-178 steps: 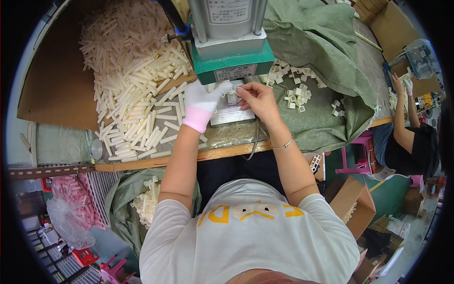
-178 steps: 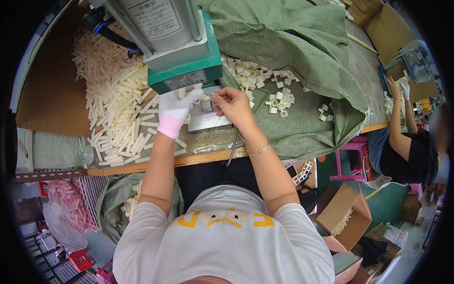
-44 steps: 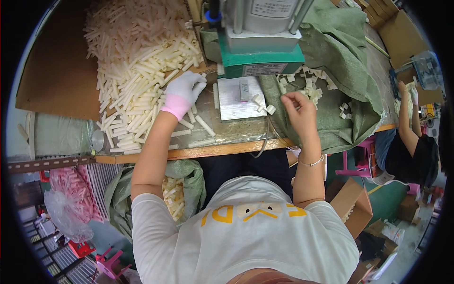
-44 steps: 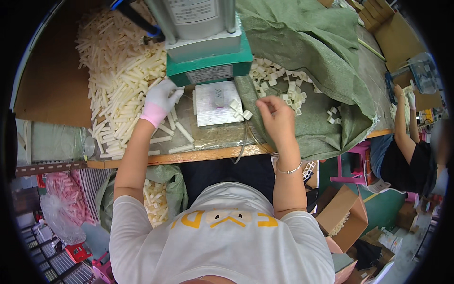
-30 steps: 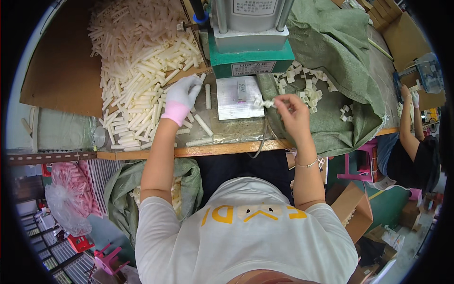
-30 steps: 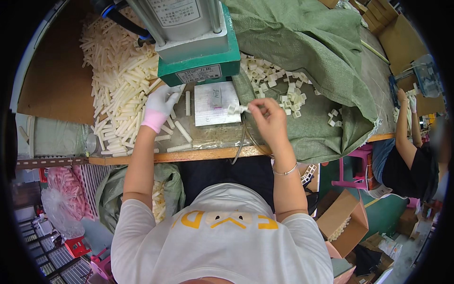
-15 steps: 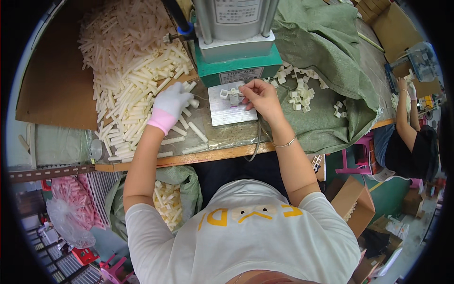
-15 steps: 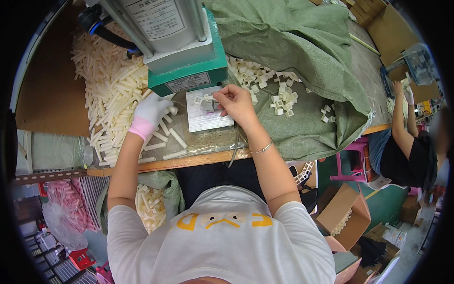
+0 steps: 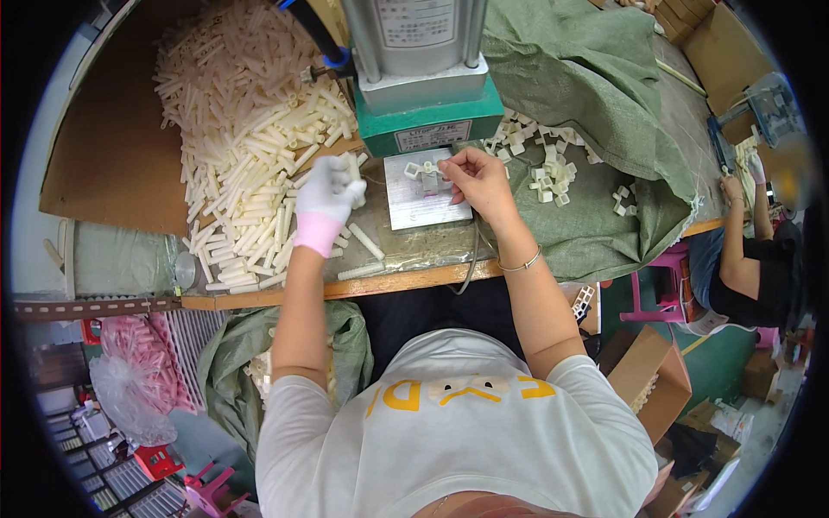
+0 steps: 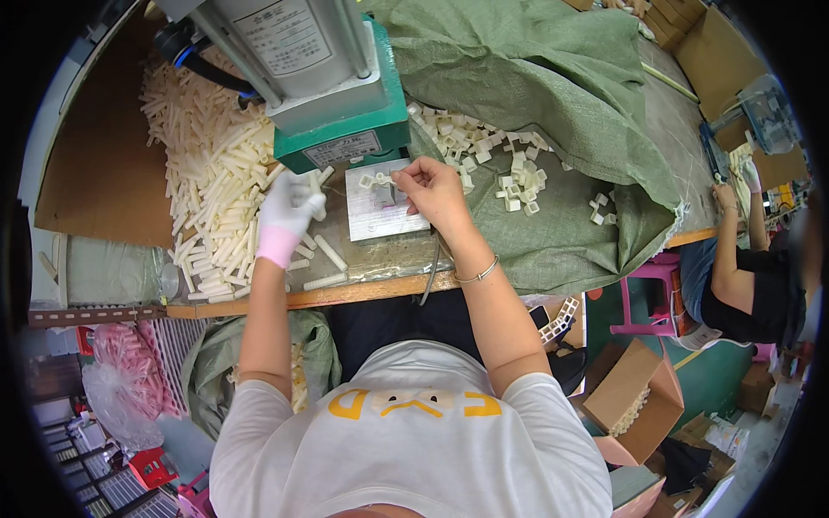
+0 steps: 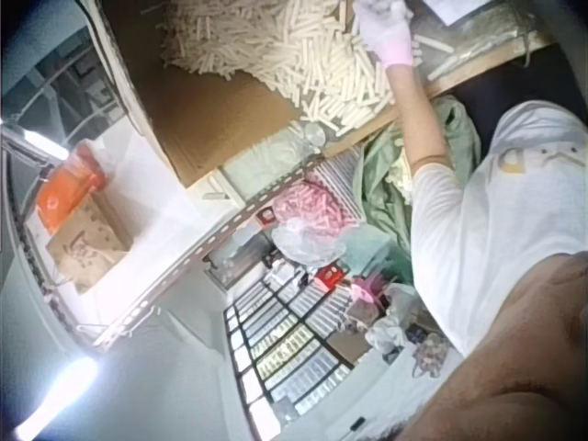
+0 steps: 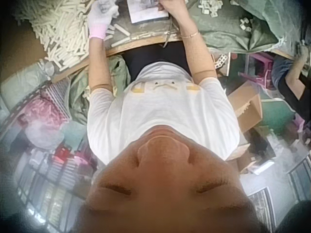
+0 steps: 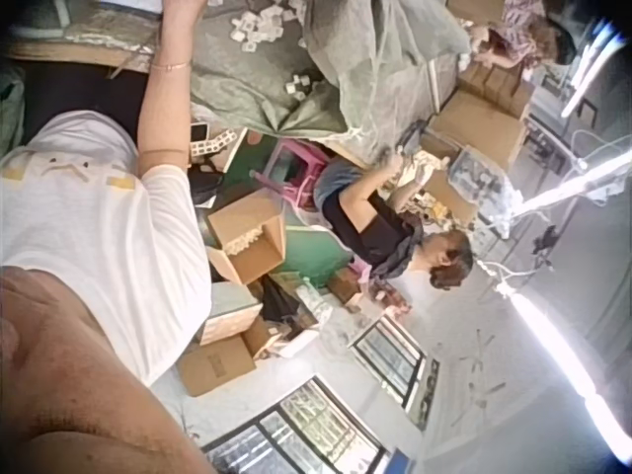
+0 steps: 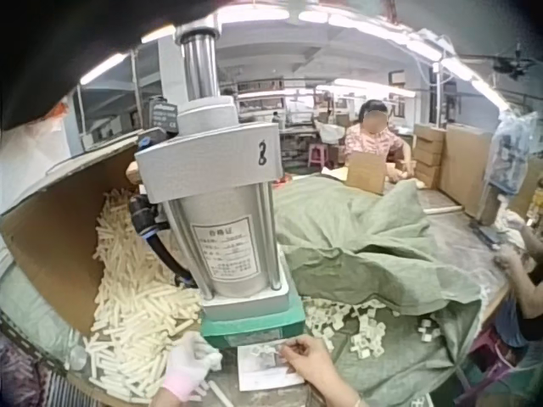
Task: Manually assemble small plastic pieces and process them using a desktop pneumatic or ultrasonic press machine.
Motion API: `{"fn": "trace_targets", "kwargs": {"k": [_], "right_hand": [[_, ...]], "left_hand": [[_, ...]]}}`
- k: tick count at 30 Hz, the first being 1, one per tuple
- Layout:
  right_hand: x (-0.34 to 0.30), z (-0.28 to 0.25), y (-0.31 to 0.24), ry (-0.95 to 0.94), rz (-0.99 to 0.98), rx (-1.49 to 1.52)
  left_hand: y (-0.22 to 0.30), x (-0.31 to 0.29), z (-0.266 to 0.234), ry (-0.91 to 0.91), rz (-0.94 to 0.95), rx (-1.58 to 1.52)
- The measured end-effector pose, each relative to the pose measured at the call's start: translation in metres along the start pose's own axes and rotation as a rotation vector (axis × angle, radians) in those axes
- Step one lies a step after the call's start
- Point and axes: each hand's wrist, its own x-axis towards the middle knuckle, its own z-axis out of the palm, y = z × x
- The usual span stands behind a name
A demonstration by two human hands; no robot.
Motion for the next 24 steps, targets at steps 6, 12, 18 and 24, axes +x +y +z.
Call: {"fn": "trace_targets", "kwargs": {"k": [6, 12, 18, 24], "right_hand": [[0.001, -0.001, -0.001, -0.035, 0.011, 0.018], [0.001, 0.002, 0.003, -0.021, -0.023, 0.003], [0.0, 0.005, 0.005, 0.015, -0.048, -0.031], [0.006, 0.003, -0.005, 0.003, 0.011, -0.113]], "left_hand": [[0.06, -0.015, 0.042, 0.007, 0.354, -0.386], [0.058, -0.004, 0.05, -0.087, 0.364, -0.065], [0.066, -0.014, 0.048, 0.011, 0.541, 0.22], [0.064, -0.009, 0.049, 0.03, 0.458, 0.131]]}}
